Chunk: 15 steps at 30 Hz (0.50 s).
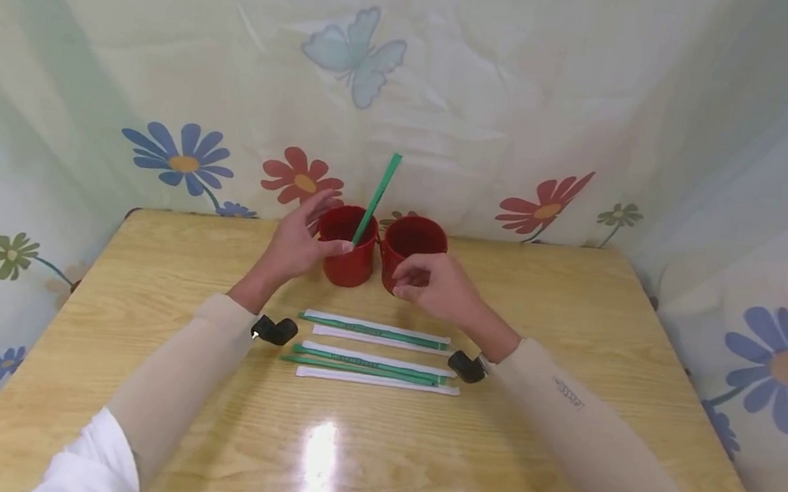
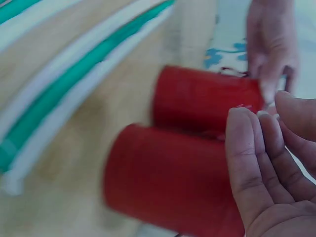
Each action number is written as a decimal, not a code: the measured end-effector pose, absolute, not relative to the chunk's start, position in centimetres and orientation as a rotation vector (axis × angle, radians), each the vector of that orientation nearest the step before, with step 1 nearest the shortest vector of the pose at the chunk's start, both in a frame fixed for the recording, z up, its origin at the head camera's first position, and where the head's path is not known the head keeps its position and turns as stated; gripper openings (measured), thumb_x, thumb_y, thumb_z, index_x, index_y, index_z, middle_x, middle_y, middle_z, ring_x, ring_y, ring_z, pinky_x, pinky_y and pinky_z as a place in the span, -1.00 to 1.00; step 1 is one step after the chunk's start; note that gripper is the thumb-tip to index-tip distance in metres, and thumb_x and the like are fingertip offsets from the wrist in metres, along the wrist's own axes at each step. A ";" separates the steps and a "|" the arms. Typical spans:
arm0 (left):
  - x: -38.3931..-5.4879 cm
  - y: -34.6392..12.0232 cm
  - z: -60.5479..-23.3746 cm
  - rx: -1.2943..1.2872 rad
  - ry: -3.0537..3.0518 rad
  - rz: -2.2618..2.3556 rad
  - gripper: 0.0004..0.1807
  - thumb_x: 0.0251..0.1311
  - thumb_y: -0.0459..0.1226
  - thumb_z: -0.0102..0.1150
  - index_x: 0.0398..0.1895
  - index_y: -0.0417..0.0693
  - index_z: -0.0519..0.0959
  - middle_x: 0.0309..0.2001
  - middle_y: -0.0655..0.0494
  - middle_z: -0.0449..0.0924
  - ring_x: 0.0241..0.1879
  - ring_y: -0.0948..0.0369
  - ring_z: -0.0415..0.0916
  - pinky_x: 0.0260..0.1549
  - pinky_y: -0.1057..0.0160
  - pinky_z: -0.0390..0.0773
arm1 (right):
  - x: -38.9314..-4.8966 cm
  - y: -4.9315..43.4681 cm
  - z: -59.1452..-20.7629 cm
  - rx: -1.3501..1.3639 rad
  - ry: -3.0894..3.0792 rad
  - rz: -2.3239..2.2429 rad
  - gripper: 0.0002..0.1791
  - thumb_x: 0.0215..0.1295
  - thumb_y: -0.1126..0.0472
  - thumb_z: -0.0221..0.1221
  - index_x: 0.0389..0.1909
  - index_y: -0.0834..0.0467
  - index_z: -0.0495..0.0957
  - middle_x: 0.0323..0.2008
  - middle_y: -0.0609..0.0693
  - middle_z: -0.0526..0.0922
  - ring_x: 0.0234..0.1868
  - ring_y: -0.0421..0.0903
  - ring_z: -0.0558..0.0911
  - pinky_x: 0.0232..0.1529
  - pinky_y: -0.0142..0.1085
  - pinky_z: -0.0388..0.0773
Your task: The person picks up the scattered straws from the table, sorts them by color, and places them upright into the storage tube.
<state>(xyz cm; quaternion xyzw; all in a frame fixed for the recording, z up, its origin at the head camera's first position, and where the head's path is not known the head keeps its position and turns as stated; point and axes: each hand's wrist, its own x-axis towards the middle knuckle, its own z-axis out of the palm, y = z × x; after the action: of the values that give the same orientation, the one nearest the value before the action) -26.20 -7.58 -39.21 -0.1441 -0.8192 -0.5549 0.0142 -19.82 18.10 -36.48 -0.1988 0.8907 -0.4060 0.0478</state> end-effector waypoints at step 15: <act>-26.2 -7.9 -39.1 -0.459 -2.562 -1.724 -0.08 0.06 -0.20 0.46 0.49 0.15 0.19 0.41 0.00 0.34 0.40 0.05 0.30 0.21 0.00 0.56 | -18.9 19.0 -41.7 -0.907 2.701 -0.715 -0.89 0.17 0.39 0.31 -0.32 0.13 0.69 -0.44 -0.15 0.63 -0.39 -0.23 0.51 -0.30 -0.40 0.56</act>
<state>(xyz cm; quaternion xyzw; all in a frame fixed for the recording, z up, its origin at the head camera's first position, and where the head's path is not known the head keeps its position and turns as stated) -26.16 -7.89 -39.05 -0.1471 -0.8205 -0.5522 0.0100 -18.86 18.96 -41.66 -0.3071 0.9147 -0.2422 0.1019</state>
